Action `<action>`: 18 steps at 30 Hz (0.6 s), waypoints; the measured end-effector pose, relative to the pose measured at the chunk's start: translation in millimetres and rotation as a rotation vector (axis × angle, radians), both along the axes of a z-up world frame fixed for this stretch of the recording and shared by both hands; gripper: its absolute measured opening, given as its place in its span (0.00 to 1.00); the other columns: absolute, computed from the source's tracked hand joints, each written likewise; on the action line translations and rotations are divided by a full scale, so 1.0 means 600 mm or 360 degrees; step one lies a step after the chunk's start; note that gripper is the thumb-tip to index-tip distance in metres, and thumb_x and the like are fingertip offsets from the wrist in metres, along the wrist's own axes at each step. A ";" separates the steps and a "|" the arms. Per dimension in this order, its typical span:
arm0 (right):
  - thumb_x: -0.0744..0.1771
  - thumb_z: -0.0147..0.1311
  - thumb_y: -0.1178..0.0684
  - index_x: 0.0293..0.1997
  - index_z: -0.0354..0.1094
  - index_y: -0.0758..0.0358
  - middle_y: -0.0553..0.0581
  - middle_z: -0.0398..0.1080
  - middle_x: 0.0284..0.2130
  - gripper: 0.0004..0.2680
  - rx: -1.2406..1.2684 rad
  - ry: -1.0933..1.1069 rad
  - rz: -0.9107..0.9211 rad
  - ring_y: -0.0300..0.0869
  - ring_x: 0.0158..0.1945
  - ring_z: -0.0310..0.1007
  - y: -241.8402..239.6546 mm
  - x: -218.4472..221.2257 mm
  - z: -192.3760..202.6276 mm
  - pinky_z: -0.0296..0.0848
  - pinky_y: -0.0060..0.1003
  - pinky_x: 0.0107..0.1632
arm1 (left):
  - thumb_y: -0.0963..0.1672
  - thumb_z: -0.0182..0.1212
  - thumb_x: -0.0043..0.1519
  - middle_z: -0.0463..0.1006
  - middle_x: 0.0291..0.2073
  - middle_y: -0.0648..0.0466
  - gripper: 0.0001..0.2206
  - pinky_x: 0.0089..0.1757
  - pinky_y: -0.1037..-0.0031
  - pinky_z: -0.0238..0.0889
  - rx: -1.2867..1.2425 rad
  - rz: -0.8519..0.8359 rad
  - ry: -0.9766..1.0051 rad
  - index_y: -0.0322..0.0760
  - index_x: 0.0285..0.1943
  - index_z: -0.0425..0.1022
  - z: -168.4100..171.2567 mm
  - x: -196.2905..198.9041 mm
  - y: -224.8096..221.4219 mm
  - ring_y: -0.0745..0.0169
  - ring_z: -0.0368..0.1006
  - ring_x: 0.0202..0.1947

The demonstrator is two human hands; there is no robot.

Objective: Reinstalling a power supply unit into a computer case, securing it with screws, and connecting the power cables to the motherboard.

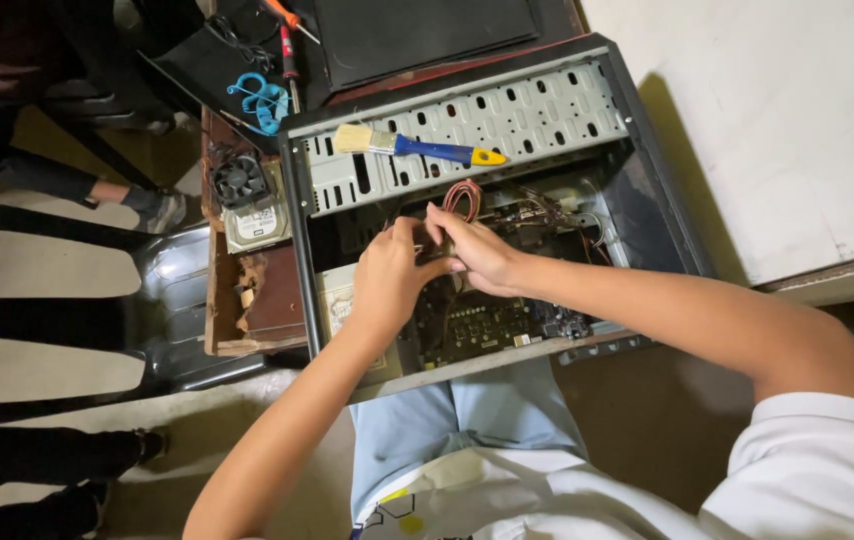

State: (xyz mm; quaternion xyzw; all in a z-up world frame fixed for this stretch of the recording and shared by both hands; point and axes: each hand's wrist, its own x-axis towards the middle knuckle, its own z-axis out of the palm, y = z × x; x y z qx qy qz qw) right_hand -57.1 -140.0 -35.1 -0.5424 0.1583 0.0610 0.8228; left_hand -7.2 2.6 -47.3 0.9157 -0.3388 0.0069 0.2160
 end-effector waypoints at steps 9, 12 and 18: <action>0.73 0.39 0.39 0.52 0.66 0.56 0.53 0.55 0.55 0.14 0.0056 -0.0039 0.0075 0.41 0.67 0.57 -0.008 0.017 -0.001 0.70 0.27 0.61 | 0.60 0.66 0.58 0.75 0.59 0.53 0.27 0.53 0.63 0.69 -0.0007 0.0017 0.0564 0.46 0.58 0.78 0.010 0.033 -0.006 0.52 0.74 0.58; 0.73 0.39 0.39 0.72 0.57 0.54 0.57 0.60 0.61 0.20 0.0164 -0.0089 0.0110 0.40 0.62 0.65 -0.001 0.008 0.022 0.75 0.36 0.60 | 0.54 0.69 0.58 0.69 0.62 0.42 0.26 0.55 0.55 0.67 -0.0101 -0.0051 0.0459 0.37 0.60 0.76 0.028 0.013 -0.009 0.39 0.71 0.59; 0.72 0.31 0.32 0.76 0.52 0.40 0.56 0.62 0.64 0.22 0.0004 0.0009 0.0305 0.46 0.62 0.69 -0.032 0.018 -0.045 0.76 0.42 0.56 | 0.53 0.65 0.63 0.73 0.53 0.46 0.22 0.55 0.64 0.67 -0.0043 -0.0321 0.0278 0.30 0.54 0.78 0.005 0.013 -0.009 0.46 0.73 0.56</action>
